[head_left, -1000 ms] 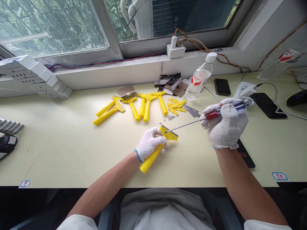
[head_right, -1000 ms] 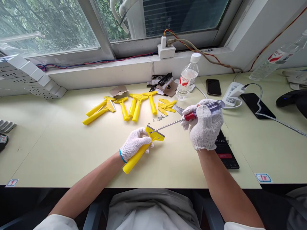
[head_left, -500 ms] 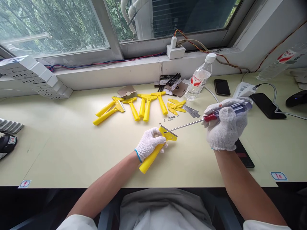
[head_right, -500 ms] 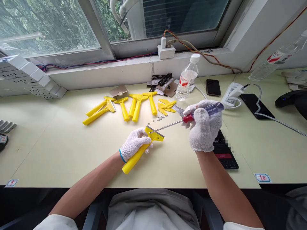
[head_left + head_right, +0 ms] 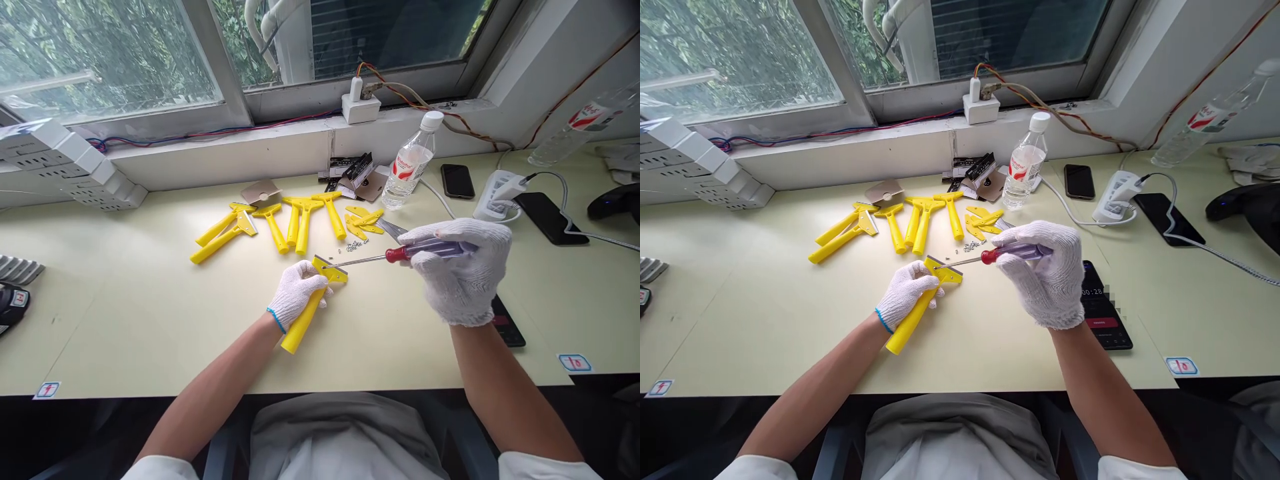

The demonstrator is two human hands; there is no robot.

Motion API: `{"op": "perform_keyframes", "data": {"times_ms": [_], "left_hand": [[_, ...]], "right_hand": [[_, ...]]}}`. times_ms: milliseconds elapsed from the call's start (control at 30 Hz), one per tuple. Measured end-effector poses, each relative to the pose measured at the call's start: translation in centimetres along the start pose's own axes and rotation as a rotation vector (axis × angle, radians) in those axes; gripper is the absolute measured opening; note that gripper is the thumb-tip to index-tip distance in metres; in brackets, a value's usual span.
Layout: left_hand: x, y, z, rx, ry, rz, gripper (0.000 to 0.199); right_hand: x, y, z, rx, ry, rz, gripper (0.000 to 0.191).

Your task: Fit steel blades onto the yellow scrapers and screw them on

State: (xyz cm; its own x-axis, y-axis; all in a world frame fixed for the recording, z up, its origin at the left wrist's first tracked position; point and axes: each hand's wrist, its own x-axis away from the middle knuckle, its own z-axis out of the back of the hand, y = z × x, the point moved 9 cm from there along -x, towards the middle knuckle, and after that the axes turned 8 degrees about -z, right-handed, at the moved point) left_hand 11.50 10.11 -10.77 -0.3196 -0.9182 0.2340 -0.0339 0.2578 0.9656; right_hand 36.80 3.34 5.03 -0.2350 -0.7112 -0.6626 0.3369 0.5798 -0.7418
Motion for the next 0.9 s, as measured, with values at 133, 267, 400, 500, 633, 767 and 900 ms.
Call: {"op": "perform_keyframes", "data": {"times_ms": [133, 267, 400, 500, 633, 767, 900], "left_hand": [[-0.1, 0.3, 0.0, 0.004, 0.011, 0.011, 0.025], [-0.1, 0.4, 0.0, 0.017, 0.012, 0.012, 0.026], [-0.1, 0.1, 0.1, 0.007, -0.004, 0.018, 0.027], [0.0, 0.0, 0.1, -0.004, -0.007, 0.024, 0.027], [0.0, 0.1, 0.0, 0.018, -0.007, 0.022, 0.028], [-0.2, 0.0, -0.1, 0.042, -0.019, 0.014, 0.030], [-0.2, -0.1, -0.1, 0.041, -0.023, 0.025, 0.030]], "right_hand": [[-1.2, -4.4, 0.1, 0.198, -0.092, 0.250, 0.035], [-3.3, -7.1, -1.3, 0.402, -0.322, 0.246, 0.030], [-4.8, -9.0, -2.8, 0.571, -0.441, 0.274, 0.007], [-5.5, -9.2, -3.4, 0.785, -0.378, 0.309, 0.021], [-5.6, -9.5, -4.5, 0.723, -0.444, 0.296, 0.018], [-5.2, -10.2, -5.3, 0.547, -0.652, 0.271, 0.009], [-4.8, -9.6, -4.9, 0.693, -0.597, 0.311, 0.009]]}}
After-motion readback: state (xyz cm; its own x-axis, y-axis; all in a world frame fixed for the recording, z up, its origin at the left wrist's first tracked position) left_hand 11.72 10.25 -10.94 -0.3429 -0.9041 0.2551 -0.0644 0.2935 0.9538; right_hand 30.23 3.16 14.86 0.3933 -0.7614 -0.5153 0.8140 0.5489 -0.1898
